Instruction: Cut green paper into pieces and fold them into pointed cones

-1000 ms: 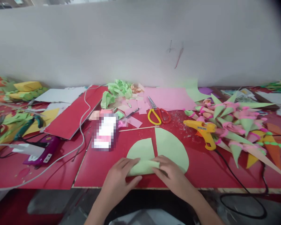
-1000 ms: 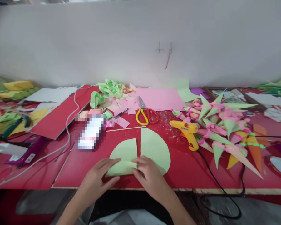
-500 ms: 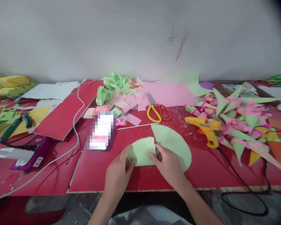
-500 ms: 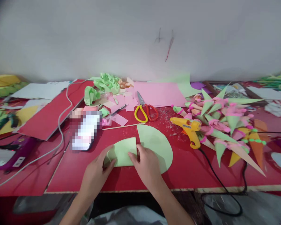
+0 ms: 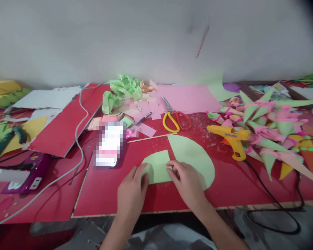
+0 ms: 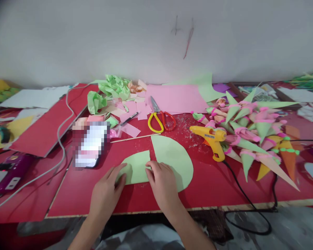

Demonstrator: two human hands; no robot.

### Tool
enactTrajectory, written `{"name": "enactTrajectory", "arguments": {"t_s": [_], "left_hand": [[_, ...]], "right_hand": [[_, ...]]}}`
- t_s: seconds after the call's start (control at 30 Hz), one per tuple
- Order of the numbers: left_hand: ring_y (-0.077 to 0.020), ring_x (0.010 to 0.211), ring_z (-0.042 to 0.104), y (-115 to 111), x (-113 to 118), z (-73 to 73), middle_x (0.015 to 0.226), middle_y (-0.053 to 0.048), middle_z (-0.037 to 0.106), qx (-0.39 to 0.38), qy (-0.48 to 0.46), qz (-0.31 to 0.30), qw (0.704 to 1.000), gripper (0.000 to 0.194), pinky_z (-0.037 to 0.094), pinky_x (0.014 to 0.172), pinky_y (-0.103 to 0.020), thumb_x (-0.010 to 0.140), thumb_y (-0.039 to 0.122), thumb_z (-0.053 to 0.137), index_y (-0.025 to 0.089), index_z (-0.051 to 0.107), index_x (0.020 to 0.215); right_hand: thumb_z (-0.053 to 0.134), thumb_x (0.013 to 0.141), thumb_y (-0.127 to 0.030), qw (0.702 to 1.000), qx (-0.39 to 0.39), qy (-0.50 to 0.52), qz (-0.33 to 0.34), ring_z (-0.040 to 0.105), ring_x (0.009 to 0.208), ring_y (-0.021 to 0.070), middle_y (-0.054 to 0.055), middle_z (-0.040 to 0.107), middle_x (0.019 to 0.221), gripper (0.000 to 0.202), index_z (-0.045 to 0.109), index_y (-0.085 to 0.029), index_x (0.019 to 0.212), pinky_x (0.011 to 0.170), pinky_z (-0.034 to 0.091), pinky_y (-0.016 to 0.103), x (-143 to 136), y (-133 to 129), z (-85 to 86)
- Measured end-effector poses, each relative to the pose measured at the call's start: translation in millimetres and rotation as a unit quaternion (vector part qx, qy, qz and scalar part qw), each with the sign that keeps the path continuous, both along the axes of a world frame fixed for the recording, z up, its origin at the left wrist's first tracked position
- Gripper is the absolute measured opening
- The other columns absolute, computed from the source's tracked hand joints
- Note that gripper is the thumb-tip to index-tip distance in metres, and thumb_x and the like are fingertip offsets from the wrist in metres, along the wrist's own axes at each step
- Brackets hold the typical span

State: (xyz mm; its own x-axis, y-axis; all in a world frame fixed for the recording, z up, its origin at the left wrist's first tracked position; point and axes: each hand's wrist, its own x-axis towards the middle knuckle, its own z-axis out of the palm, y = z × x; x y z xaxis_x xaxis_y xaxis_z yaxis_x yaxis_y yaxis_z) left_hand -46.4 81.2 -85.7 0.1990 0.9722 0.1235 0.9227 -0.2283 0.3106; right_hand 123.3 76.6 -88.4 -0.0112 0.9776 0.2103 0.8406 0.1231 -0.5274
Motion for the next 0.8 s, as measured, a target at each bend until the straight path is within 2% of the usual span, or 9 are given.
{"name": "enactTrajectory", "arguments": {"t_s": [0.53,0.73,0.8], "left_hand": [[-0.0148,0.063,0.058,-2.5,4.3,-1.5,0.081,-0.002,0.060,0.036,0.087,-0.020,0.995,0.028,0.039,0.050,-0.023,0.086,0.015,0.039,0.020,0.054,0.109],[-0.0129,0.056,0.055,-1.5,0.9,-3.4,0.088,-0.002,0.057,0.030,0.111,-0.027,0.993,0.031,0.039,0.046,-0.023,0.085,0.015,0.039,0.022,0.051,0.113],[-0.0138,0.062,0.056,0.3,-4.2,-3.8,0.092,-0.003,0.056,0.032,0.115,-0.041,0.992,0.031,0.042,0.049,-0.023,0.085,0.015,0.039,0.023,0.051,0.114]], "right_hand": [[0.049,0.082,-0.018,0.996,0.049,-0.070,-0.023,0.052,0.055,0.0141,-0.001,0.056,0.057,0.011,0.059,-0.017,0.077,0.055,0.032,0.025,-4.9,0.1,-3.8],[0.049,0.082,-0.015,0.995,0.051,-0.087,-0.020,0.053,0.058,0.0140,-0.001,0.058,0.060,0.009,0.057,-0.018,0.078,0.058,0.033,0.025,-6.6,-0.9,-5.8],[0.049,0.082,-0.015,0.993,0.055,-0.103,-0.022,0.054,0.060,0.0144,-0.001,0.060,0.062,0.009,0.057,-0.018,0.079,0.060,0.033,0.025,-7.5,-1.0,-6.6]]}}
